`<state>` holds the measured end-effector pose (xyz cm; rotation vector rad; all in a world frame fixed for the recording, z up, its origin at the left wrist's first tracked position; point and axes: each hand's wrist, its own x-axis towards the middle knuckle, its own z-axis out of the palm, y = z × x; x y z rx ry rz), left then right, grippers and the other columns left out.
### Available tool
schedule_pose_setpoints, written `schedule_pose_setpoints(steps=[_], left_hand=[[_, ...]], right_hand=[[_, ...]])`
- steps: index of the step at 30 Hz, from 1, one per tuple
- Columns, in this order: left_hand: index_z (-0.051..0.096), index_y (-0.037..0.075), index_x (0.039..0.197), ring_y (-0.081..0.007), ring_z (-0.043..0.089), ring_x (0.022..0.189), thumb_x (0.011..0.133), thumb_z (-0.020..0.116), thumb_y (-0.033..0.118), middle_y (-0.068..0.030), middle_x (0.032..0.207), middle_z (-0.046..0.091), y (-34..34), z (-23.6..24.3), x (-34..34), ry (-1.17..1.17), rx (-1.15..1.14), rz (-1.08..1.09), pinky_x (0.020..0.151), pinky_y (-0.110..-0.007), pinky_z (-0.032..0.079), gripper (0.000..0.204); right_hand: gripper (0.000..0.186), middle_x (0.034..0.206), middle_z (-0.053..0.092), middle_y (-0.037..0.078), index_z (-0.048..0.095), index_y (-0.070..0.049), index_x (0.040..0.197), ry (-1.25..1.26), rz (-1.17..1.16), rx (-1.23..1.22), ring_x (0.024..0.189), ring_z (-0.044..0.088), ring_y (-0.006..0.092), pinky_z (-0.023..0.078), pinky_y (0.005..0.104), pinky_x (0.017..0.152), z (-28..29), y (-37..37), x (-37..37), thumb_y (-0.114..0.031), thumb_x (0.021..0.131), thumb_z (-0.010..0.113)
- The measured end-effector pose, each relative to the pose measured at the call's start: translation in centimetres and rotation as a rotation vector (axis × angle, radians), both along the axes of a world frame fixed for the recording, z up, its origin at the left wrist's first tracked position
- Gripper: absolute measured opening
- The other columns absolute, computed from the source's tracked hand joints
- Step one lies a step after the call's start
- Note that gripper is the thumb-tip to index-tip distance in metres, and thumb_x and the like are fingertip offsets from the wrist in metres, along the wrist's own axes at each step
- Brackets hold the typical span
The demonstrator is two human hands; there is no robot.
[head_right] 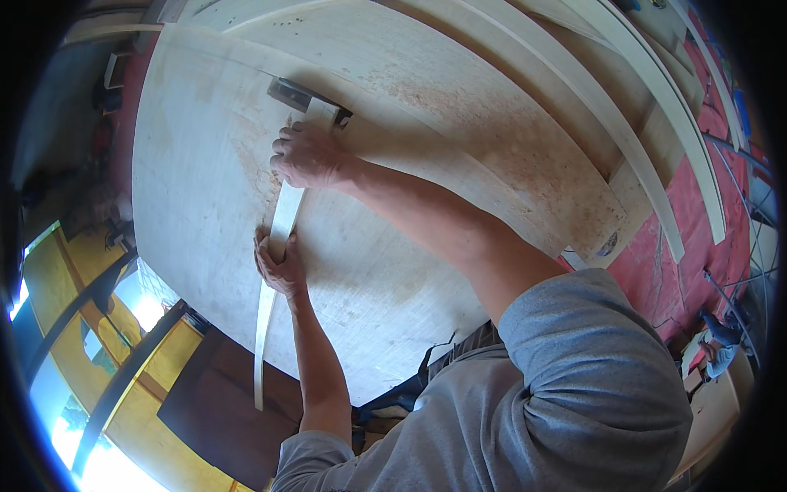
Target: The person measures and marks wooden strips with a pencil and square, holds the strips against a wall frame, and places them on a workbench where another person uses a hand plane.
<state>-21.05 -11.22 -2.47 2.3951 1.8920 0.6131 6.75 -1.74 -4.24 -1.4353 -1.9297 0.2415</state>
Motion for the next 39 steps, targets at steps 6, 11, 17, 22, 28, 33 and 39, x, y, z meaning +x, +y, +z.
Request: schedule_pose_setpoints(steps=[6, 11, 17, 22, 28, 33, 39], left_hand=[[0.066, 0.003, 0.112, -0.0383, 0.066, 0.129, 0.079, 0.094, 0.030, -0.0176, 0.138, 0.070, 0.4, 0.3, 0.2, -0.002, 0.021, -0.032, 0.108, -0.049, 0.052, 0.051], [0.066, 0.003, 0.113, -0.0385, 0.066, 0.129, 0.080, 0.093, 0.032, -0.0184, 0.138, 0.070, 0.8, 0.1, 0.1, -0.004, 0.018, -0.040, 0.108, -0.049, 0.052, 0.052], [0.068, 0.003, 0.117, -0.0374, 0.065, 0.130, 0.079, 0.092, 0.045, -0.0163, 0.139, 0.070, 1.1, -0.3, -0.3, -0.019, 0.021, -0.015, 0.109, -0.050, 0.050, 0.061], [0.068, 0.003, 0.115, -0.0374, 0.065, 0.130, 0.079, 0.092, 0.043, -0.0168, 0.138, 0.070, 1.5, -0.4, -0.4, -0.046, 0.009, -0.011, 0.110, -0.050, 0.050, 0.059], [0.067, 0.003, 0.115, -0.0383, 0.066, 0.127, 0.078, 0.093, 0.039, -0.0176, 0.138, 0.070, 1.8, -0.6, -0.8, -0.039, 0.011, -0.012, 0.108, -0.051, 0.050, 0.058], [0.066, 0.003, 0.114, -0.0396, 0.066, 0.124, 0.077, 0.094, 0.036, -0.0176, 0.139, 0.070, 2.5, -0.7, -0.9, -0.023, 0.014, 0.013, 0.107, -0.051, 0.051, 0.057], [0.065, 0.004, 0.114, -0.0403, 0.066, 0.125, 0.076, 0.094, 0.036, -0.0184, 0.139, 0.070, 2.5, -0.5, -0.6, -0.015, 0.025, 0.011, 0.107, -0.051, 0.051, 0.058]], right_hand=[[0.012, 0.085, 0.068, -0.003, 0.071, -0.020, 0.075, -0.023, -0.006, 0.006, 0.096, 0.065, 0.0174, 0.051, 0.0351, 0.091, 0.0, 0.3, -0.1, -0.028, 0.082, 0.075], [0.012, 0.083, 0.066, -0.003, 0.070, -0.020, 0.073, -0.004, 0.004, 0.022, 0.095, 0.065, 0.0173, 0.052, 0.0349, 0.088, 0.0, 0.5, 0.2, -0.028, 0.081, 0.075], [0.012, 0.082, 0.066, -0.004, 0.069, -0.021, 0.071, 0.018, -0.021, 0.045, 0.094, 0.065, 0.0167, 0.052, 0.0348, 0.085, -0.1, 1.0, -0.1, -0.027, 0.080, 0.075], [0.013, 0.080, 0.066, -0.004, 0.068, -0.020, 0.069, 0.006, -0.024, 0.027, 0.093, 0.065, 0.0174, 0.053, 0.0346, 0.085, 0.0, 1.5, -0.1, -0.025, 0.079, 0.074], [0.010, 0.083, 0.067, -0.003, 0.069, -0.020, 0.073, -0.004, -0.012, 0.005, 0.096, 0.065, 0.0177, 0.052, 0.0345, 0.088, 0.2, 1.5, -0.2, -0.027, 0.078, 0.074], [0.009, 0.086, 0.066, -0.003, 0.069, -0.019, 0.076, -0.037, 0.025, -0.035, 0.098, 0.064, 0.0178, 0.051, 0.0352, 0.090, 0.0, 2.7, -0.4, -0.026, 0.080, 0.074], [0.010, 0.088, 0.067, -0.001, 0.069, -0.018, 0.077, -0.028, 0.011, -0.033, 0.098, 0.065, 0.0189, 0.052, 0.0366, 0.090, -0.1, 2.5, -0.5, -0.025, 0.084, 0.072]])
